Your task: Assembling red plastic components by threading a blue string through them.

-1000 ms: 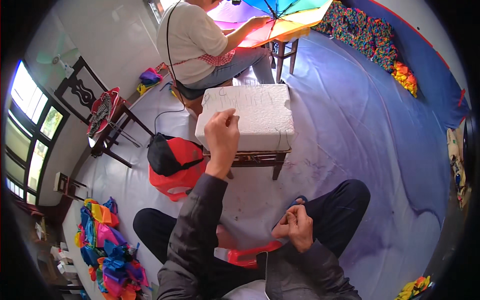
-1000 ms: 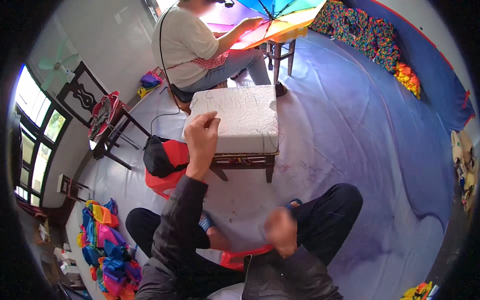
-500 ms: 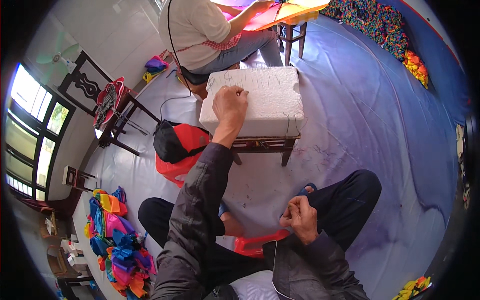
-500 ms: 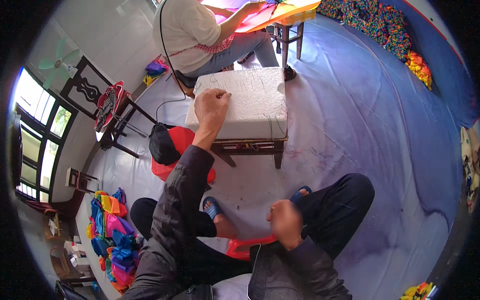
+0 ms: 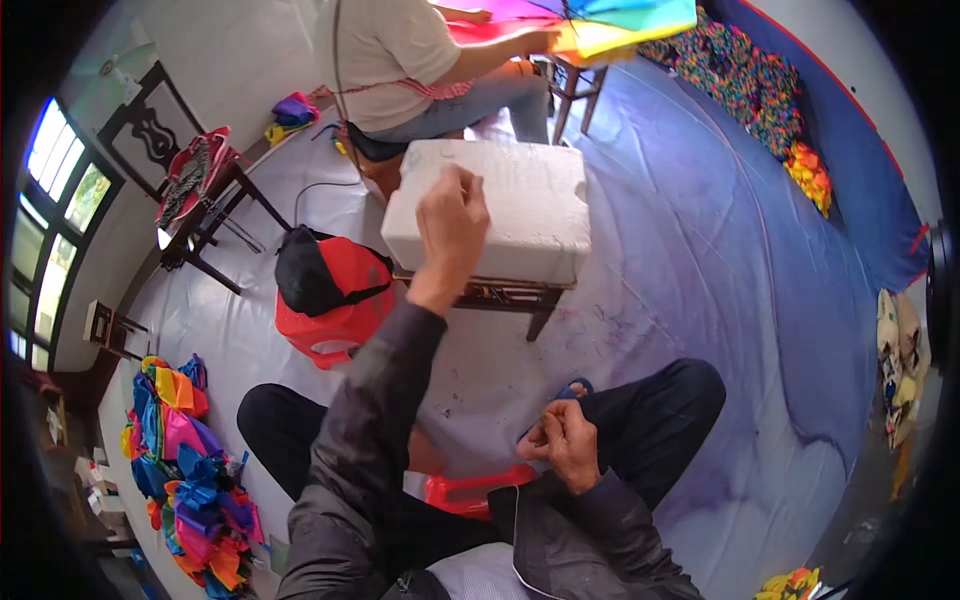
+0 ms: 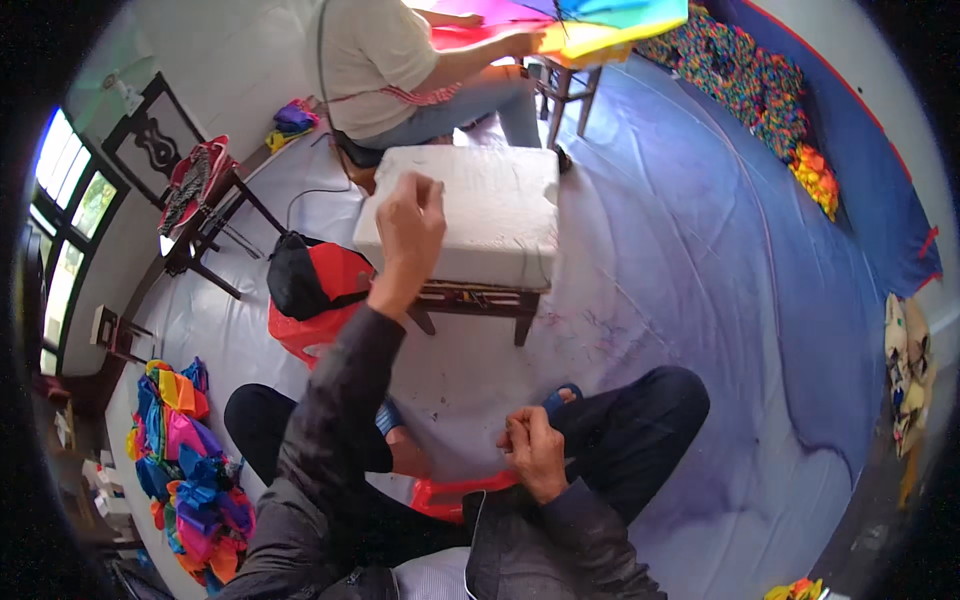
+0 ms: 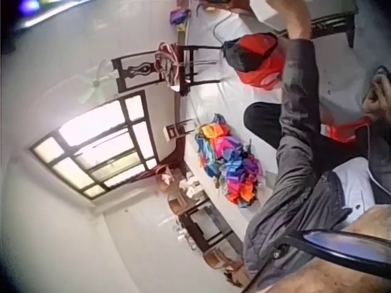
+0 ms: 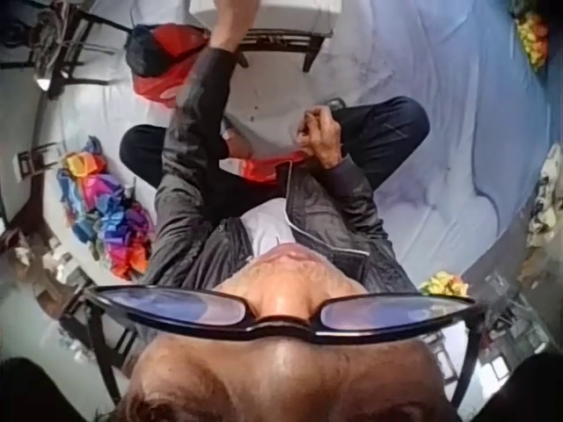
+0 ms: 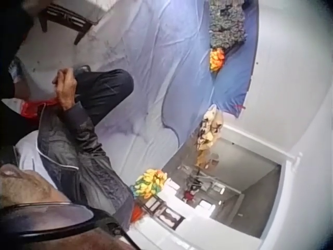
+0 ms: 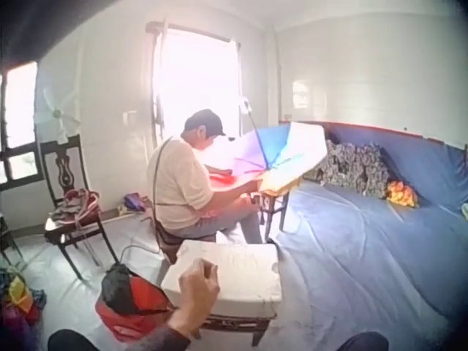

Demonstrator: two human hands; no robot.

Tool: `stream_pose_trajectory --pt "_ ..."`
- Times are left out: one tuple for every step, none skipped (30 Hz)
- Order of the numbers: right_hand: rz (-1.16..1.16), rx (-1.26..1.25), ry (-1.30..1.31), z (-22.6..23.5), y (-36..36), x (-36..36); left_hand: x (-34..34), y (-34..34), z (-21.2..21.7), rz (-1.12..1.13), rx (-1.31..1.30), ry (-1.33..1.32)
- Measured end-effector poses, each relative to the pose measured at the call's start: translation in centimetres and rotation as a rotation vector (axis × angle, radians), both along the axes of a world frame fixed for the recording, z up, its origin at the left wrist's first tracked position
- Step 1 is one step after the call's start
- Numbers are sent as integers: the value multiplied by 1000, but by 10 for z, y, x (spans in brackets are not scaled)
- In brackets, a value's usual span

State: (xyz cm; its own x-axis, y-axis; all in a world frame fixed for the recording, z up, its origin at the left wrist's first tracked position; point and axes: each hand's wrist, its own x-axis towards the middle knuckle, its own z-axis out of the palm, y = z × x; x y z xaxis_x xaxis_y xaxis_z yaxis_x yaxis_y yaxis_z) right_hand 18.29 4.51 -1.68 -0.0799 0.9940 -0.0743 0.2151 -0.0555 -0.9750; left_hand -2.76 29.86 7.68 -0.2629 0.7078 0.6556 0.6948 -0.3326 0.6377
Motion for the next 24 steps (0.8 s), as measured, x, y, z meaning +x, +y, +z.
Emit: stream_pose_trajectory --pt "-17 -13 8 0 -3 1 7 -16 3 -17 16 -88" --pt "-32 -26 19 2 -3 2 13 -34 2 -51 19 -148" --pt "-13 -9 20 5 -2 3 21 -56 0 -85 22 -207" --pt "-42 -33 76 8 -3 3 27 -82 -3 -103 -40 -253" --pt "-73 -61 130 12 -4 3 34 -105 -5 -122 -106 -300" --pt "-117 -111 180 18 -13 2 42 -132 -8 -202 -189 -462" --pt "-116 -133 174 23 -14 1 47 -151 -10 -282 -278 -629" --pt "-114 -85 139 26 -9 0 45 -167 -12 -275 -304 -640" --pt "-120 -46 98 35 -6 0 41 -187 -1 -321 -340 -723" --pt "-126 -58 112 46 -7 -5 35 -207 12 -366 -382 -811" --pt "-139 -63 118 54 -4 -11 25 -216 27 -380 -276 -804" --pt "-121 -33 100 50 0 -13 11 -220 46 -383 -169 -799" --pt "-98 -9 81 42 0 -16 -4 -225 64 -358 -81 -801" --pt "-81 7 86 32 2 -19 -16 -223 84 -350 22 -768" --pt "-63 20 91 27 4 -20 -33 -220 104 -419 108 -760" --pt "-76 -19 58 28 5 -18 -46 -219 111 -481 195 -756" --pt "-49 13 83 30 9 -22 -52 -220 110 -465 162 -778" --pt "-22 46 111 32 6 -22 -56 -220 107 -461 148 -738" --pt "-27 9 104 34 -2 -23 -61 -221 103 -463 131 -693" --pt "-37 20 137 37 -1 -26 -64 -221 100 -468 134 -637" --pt "-47 32 172 42 -1 -29 -56 -227 83 -429 -4 -655" --pt "-58 47 207 45 -2 -31 -40 -237 57 -390 -139 -670" --pt "-60 40 212 48 -4 -32 -27 -249 40 -412 -310 -820" --pt "-53 60 172 53 -9 -32 -16 -266 26 -422 -485 -969"
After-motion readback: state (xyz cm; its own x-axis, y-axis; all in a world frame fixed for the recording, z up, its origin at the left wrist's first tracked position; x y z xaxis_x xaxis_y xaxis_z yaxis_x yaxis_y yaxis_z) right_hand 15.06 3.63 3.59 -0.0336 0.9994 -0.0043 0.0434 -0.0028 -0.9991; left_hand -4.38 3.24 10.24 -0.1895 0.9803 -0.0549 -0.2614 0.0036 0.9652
